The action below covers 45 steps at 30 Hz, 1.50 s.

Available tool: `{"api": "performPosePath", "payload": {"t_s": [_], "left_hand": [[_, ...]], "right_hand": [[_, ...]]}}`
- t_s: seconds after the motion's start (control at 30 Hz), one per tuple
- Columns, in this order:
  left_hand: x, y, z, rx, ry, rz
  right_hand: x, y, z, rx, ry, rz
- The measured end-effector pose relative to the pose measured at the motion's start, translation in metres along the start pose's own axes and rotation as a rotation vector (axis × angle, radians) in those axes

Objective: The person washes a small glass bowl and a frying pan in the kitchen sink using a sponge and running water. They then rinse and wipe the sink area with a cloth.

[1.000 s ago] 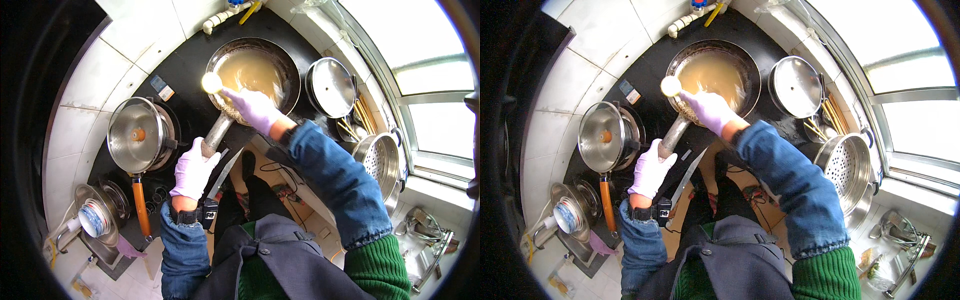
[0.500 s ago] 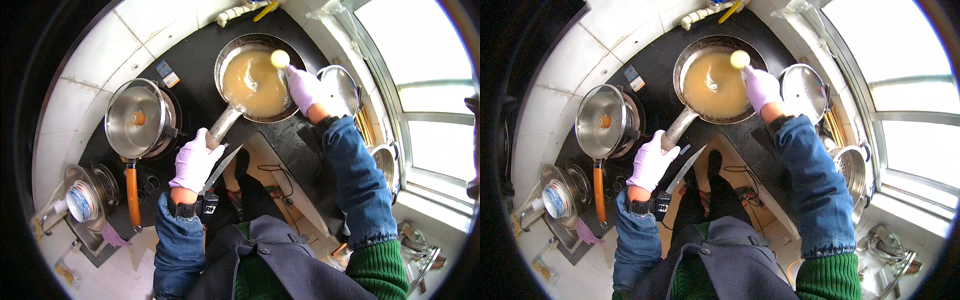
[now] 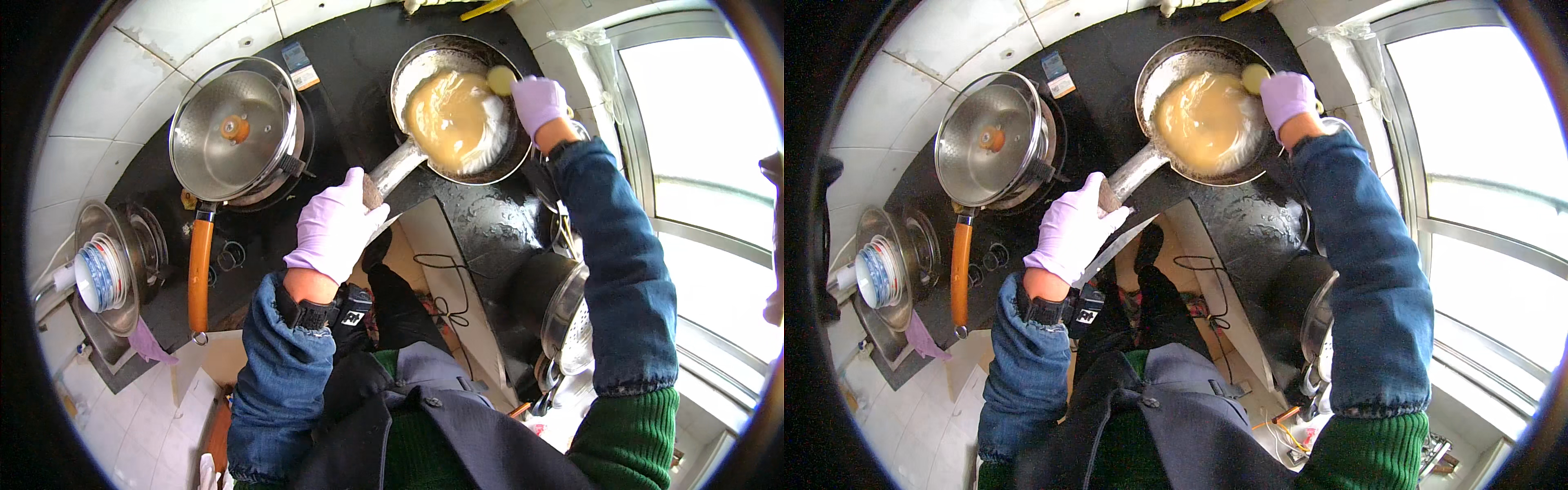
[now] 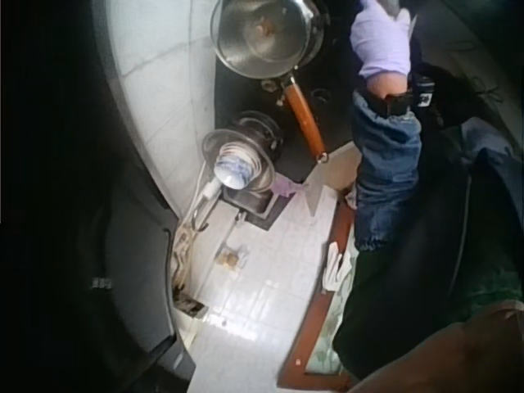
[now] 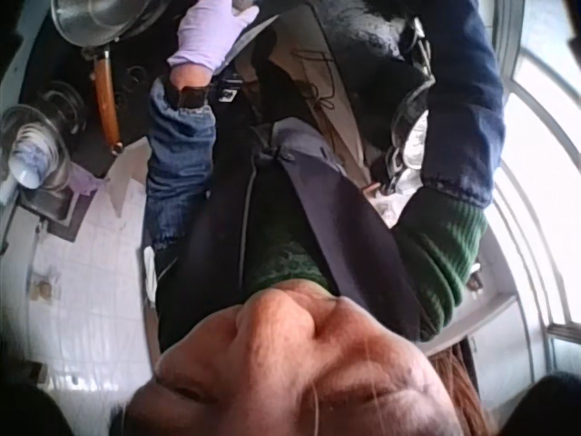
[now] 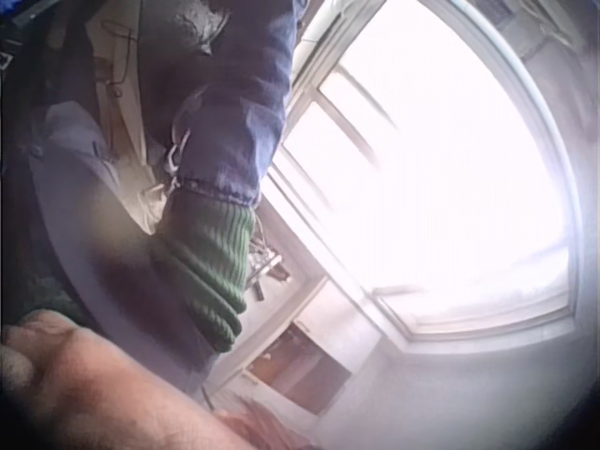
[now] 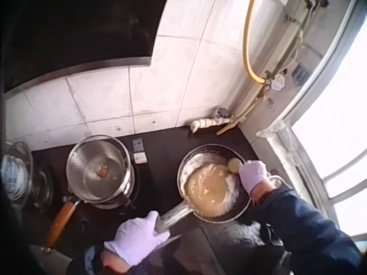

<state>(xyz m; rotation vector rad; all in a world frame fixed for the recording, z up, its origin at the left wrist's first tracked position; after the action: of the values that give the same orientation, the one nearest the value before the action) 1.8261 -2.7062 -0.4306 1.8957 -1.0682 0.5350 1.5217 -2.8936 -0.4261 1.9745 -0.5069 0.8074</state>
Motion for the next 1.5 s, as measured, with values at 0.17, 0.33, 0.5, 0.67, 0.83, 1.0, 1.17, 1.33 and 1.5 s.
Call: {"api": "performPosePath", "payload": {"t_s": [0.17, 0.33, 0.5, 0.67, 0.83, 1.0, 1.17, 1.33, 1.5], "left_hand": [[-0.003, -0.001, 0.002, 0.024, -0.026, 0.017], [-0.006, -0.003, 0.004, -0.005, -0.007, 0.011], [-0.006, -0.004, 0.006, -0.009, -0.005, 0.028], [-0.006, -0.004, 0.006, -0.019, 0.022, 0.059], [-0.004, -0.003, 0.004, -0.003, -0.002, 0.076], [-0.003, -0.002, 0.001, -0.005, 0.021, 0.056], [-0.004, -0.001, 0.0, -0.003, 0.036, 0.054], [-0.003, 0.002, 0.0, -0.011, 0.047, 0.042], [-0.001, 0.003, -0.001, -0.014, 0.052, 0.012]], "right_hand": [[0.008, -0.019, -0.068, 0.063, -0.41, 0.202], [-0.001, -0.062, -0.064, 0.679, -0.438, 0.515], [-0.006, -0.091, -0.041, 0.333, -0.429, 1.324], [0.011, -0.063, -0.066, 0.44, -0.54, 0.843], [0.016, 0.006, -0.044, 0.128, -0.456, 0.161], [0.004, 0.016, -0.006, 0.09, -0.016, 0.041], [-0.028, -0.007, -0.062, -0.079, -0.126, 0.381], [-0.019, -0.057, -0.102, 0.05, -0.307, 0.668], [0.016, -0.1, -0.081, 0.141, -0.072, 1.007]]}}
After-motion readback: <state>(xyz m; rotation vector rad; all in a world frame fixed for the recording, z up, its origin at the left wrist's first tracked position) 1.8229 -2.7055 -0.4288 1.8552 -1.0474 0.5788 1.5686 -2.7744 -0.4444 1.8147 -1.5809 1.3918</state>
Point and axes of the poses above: each hand's wrist, its own z-axis towards the middle knuckle, its own x-axis out of the back of the hand, y = z × x, the point moved 3 cm from there along z, towards the middle knuckle, and after that the axes turned 9 degrees about x, right-handed, at the moved point
